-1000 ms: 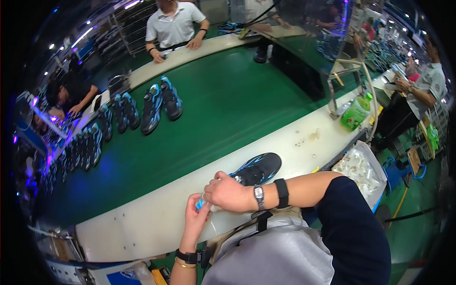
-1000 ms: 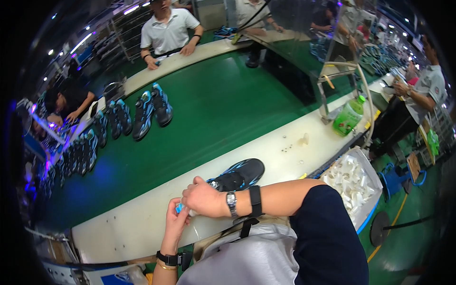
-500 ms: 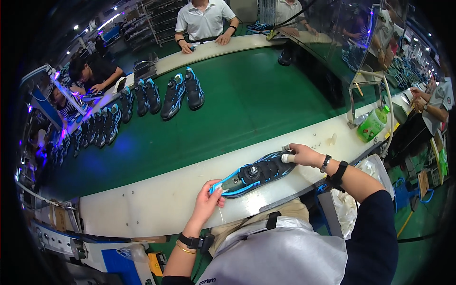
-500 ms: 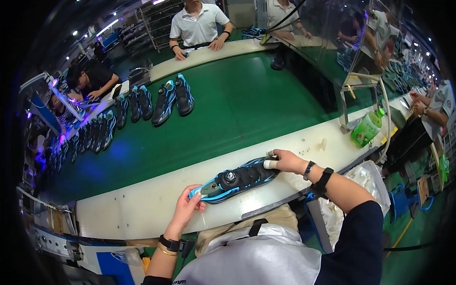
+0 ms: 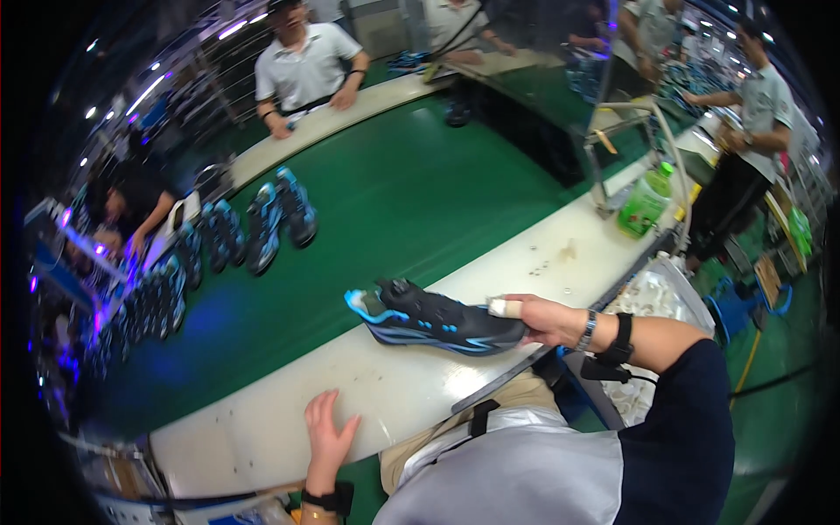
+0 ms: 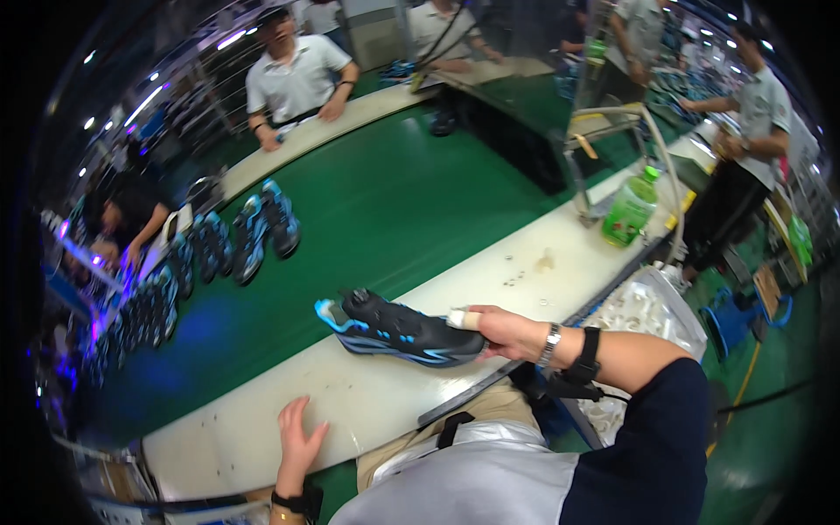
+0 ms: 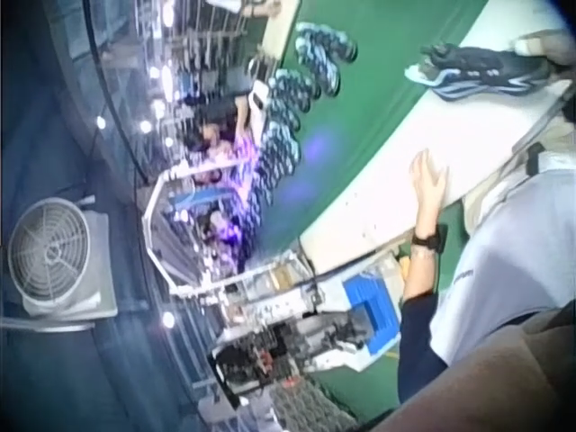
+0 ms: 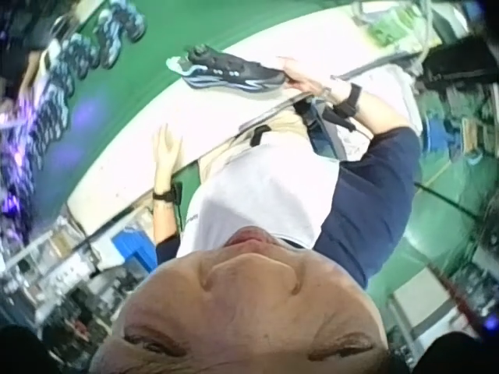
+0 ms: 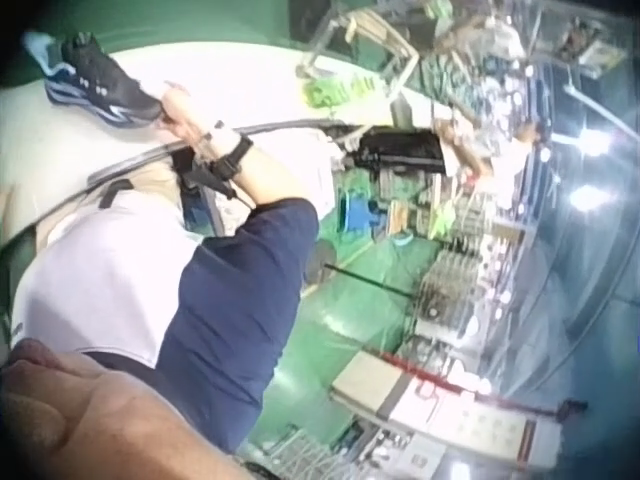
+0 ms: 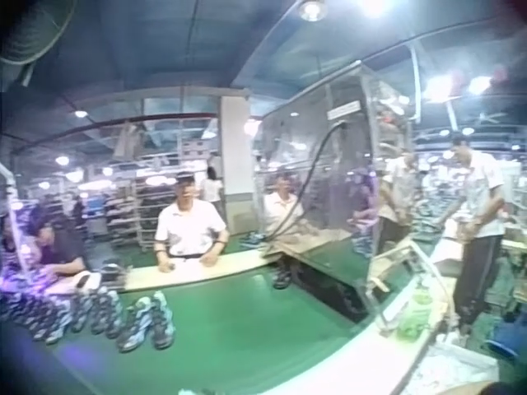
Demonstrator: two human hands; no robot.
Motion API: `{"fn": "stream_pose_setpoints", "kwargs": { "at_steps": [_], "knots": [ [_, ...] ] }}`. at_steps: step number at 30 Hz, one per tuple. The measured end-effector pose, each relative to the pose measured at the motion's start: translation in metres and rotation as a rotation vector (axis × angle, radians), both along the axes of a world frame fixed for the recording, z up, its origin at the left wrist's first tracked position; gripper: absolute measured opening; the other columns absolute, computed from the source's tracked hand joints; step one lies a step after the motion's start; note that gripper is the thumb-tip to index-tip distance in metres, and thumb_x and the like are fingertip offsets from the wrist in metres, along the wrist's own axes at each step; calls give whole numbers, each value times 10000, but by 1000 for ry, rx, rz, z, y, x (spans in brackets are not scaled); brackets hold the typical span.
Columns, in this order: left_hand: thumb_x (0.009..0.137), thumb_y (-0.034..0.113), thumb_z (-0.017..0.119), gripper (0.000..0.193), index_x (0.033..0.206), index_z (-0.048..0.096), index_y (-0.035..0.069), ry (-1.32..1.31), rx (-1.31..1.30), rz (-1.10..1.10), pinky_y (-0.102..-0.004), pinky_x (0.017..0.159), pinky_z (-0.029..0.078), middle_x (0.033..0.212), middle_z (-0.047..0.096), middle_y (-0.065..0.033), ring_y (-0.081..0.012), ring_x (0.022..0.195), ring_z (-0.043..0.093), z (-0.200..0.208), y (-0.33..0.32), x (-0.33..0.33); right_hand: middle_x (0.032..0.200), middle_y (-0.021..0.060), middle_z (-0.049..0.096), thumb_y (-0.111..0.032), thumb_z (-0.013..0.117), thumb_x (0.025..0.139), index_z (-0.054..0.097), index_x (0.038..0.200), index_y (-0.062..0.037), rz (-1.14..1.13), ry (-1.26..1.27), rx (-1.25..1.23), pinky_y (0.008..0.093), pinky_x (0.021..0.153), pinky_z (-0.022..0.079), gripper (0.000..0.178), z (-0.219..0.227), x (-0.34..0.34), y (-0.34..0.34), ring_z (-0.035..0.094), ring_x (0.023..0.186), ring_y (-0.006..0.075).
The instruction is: Assembling shoe components on a conveyor belt in a manufacturing facility.
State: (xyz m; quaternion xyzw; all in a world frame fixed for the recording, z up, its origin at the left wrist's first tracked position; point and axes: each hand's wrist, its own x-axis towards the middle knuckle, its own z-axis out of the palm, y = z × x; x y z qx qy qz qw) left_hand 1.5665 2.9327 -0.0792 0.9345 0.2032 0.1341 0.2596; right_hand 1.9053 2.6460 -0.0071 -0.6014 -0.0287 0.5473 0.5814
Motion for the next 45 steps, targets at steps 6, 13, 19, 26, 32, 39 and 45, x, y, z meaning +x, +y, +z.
{"fn": "stream_pose_setpoints", "kwargs": {
  "at_steps": [6,13,19,26,32,39,45],
  "knots": [
    [693,386,783,928,1452,353,69,274,114,-73,-687,1084,102,1547,183,-237,-506,1419,109,-29,-4,-28,1037,108,616,-339,597,951,409,1287,-56,-248,-59,59,287,557,567,478,-23,34,51,660,751,187],
    [789,342,723,905,1502,257,36,343,117,-82,-633,1135,62,1553,185,-272,-485,1439,94,-12,-15,-30,1087,95,591,-309,576,966,311,1353,-80,-517,-75,51,325,561,552,522,-36,87,127,629,777,186],
    [777,349,735,929,1511,245,58,393,93,-75,-635,1135,45,1566,155,-260,-474,1449,65,-9,-13,-24,1076,128,593,-353,647,889,68,1542,-175,-733,-385,252,305,501,413,890,-41,232,239,476,624,148],
    [770,362,744,948,1518,236,77,419,88,-56,-637,1135,45,1574,146,-244,-464,1456,56,-7,-13,-29,1310,224,521,-330,720,791,434,1377,-164,19,-1490,-47,526,1033,414,672,-48,175,208,498,1221,413],
    [797,383,712,930,1524,221,73,408,108,-70,-620,1142,57,1569,156,-255,-469,1449,83,-8,-11,-28,1333,133,495,-352,722,767,587,1236,-232,178,-2091,-514,759,1047,136,503,-29,128,65,333,1357,383],
    [822,365,683,916,1525,193,43,446,111,-76,-613,1146,56,1569,143,-268,-477,1444,89,-5,-15,-25,1263,104,549,-233,651,798,656,1131,-187,116,-1684,-911,597,971,399,336,-89,160,-57,475,1196,346],
    [827,345,675,905,1526,187,41,405,115,-76,-618,1144,50,1571,132,-270,-471,1446,90,-10,-16,-26,965,50,600,-77,566,792,646,1053,-149,97,-1933,-733,341,805,506,282,-96,160,-73,564,918,255]
  ]
}}
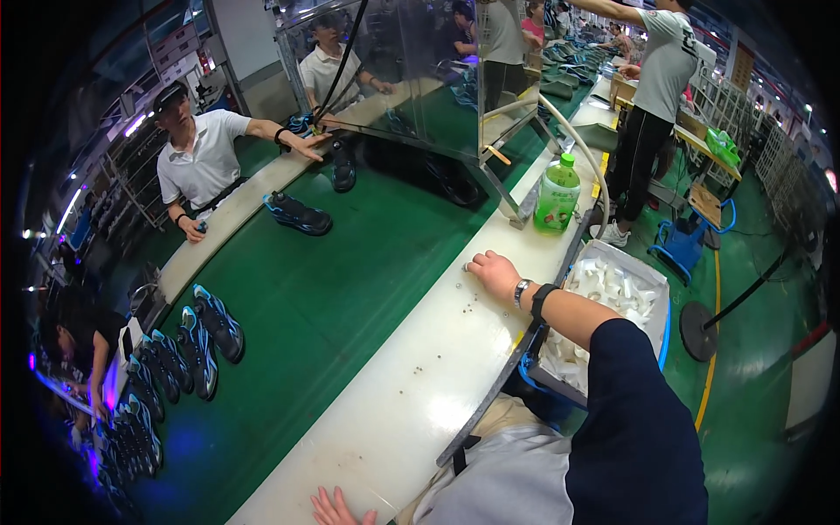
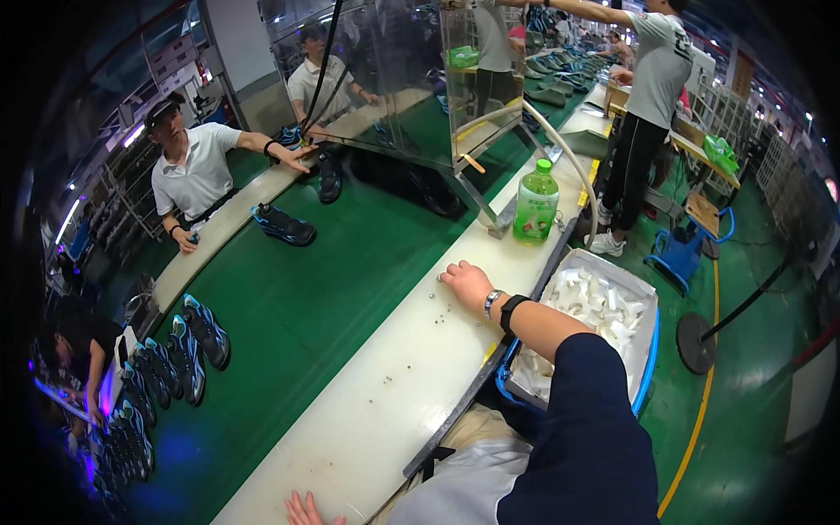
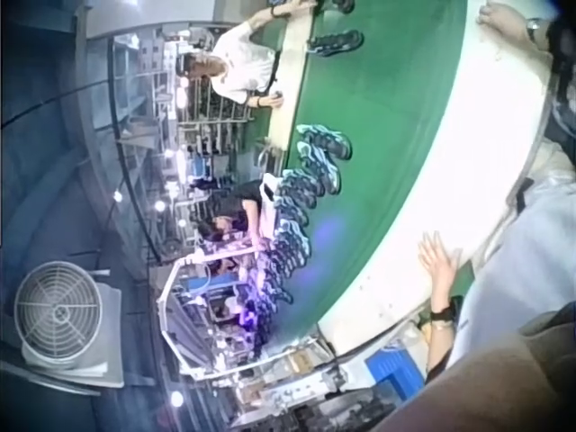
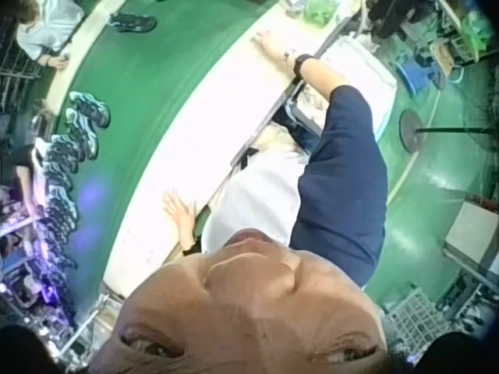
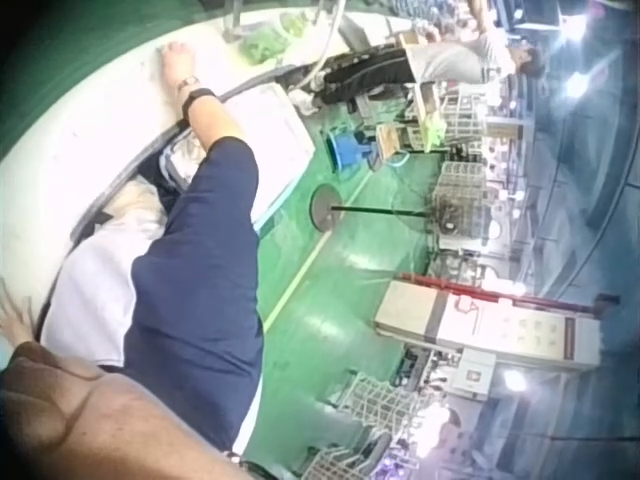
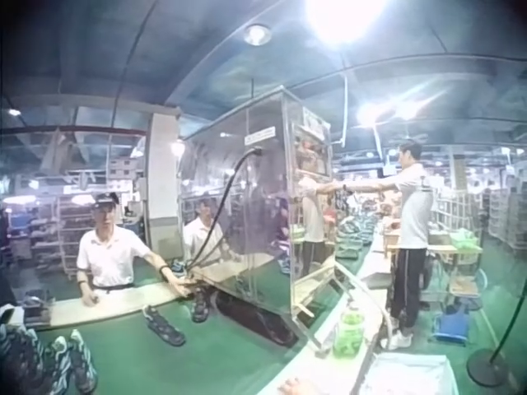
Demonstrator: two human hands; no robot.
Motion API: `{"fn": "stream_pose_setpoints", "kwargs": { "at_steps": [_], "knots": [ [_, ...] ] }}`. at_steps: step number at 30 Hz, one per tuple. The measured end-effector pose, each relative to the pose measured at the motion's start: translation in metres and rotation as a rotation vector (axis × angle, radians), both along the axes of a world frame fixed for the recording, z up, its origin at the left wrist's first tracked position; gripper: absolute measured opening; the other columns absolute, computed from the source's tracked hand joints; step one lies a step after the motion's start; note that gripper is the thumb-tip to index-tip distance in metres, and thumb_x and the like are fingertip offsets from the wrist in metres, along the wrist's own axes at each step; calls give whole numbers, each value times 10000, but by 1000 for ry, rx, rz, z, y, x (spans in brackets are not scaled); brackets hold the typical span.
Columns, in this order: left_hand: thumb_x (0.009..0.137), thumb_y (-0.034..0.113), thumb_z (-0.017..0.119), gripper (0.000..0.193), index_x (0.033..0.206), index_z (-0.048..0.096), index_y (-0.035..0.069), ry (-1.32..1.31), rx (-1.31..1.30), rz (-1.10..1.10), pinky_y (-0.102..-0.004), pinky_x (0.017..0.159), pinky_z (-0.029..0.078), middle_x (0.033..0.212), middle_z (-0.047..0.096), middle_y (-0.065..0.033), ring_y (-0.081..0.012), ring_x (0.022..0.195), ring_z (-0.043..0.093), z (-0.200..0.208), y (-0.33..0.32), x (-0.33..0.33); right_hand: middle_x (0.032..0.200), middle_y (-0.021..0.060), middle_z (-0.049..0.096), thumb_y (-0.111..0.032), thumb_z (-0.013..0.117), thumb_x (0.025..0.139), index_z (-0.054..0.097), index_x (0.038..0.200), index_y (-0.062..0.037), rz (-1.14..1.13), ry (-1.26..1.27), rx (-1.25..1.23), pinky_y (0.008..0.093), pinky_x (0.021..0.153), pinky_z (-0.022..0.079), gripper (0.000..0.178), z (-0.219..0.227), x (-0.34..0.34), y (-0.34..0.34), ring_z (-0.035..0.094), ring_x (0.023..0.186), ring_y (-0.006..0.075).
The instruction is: Assembling shoe components on a conveyor belt in a manufacturing facility.
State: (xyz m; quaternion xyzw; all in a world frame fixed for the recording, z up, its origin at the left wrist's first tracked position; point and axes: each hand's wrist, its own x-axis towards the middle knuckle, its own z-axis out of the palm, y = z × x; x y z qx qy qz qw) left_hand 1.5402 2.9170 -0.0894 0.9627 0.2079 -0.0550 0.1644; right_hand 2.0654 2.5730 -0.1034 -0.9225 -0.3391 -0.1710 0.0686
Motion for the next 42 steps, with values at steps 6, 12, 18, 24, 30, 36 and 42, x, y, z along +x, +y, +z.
{"fn": "stream_pose_setpoints", "kwargs": {
  "at_steps": [6,12,18,24,30,36,42],
  "knots": [
    [855,343,653,869,1525,189,41,9,21,4,-602,1147,63,1570,139,-270,-464,1446,103,-4,1,-5,945,25,584,-119,551,812,621,1078,-181,20,-94,-181,382,757,494,283,2,7,-7,576,903,248],
    [752,420,745,873,1456,353,82,-93,-95,81,-647,1112,75,1561,170,-218,-459,1441,98,-4,4,-7,858,71,614,-129,559,811,635,970,-117,165,-163,108,419,743,475,176,-12,45,-28,610,851,265],
    [798,485,709,830,1464,359,135,-79,-60,125,-624,1135,73,1577,160,-156,-428,1458,60,8,13,-19,999,51,629,-62,539,823,612,1121,-136,105,-160,-118,416,896,390,315,8,5,-7,588,974,232],
    [819,494,691,837,1491,313,169,-69,-94,122,-611,1144,53,1588,109,-163,-420,1467,18,5,9,-32,1015,80,626,-95,579,818,589,1124,-105,121,-182,-156,458,950,362,306,11,-1,4,564,983,278],
    [838,531,657,866,1517,251,178,-36,-106,88,-607,1147,25,1600,61,-164,-415,1472,-32,2,12,-29,1038,120,610,-105,694,742,579,1191,-115,197,-75,-146,456,902,422,464,37,-7,29,547,1054,324],
    [868,547,614,879,1539,181,176,32,-111,47,-617,1142,9,1604,2,-182,-425,1469,-74,4,18,-26,1027,179,602,-142,681,779,579,1184,-82,568,308,-82,460,823,492,422,71,-53,113,568,969,404],
    [882,549,588,889,1544,154,144,94,-70,12,-663,1121,14,1601,-22,-197,-457,1458,-86,0,16,-21,1098,146,606,-160,662,807,597,1158,-83,765,329,-194,452,852,483,365,41,-109,190,569,1003,371]
  ]
}}
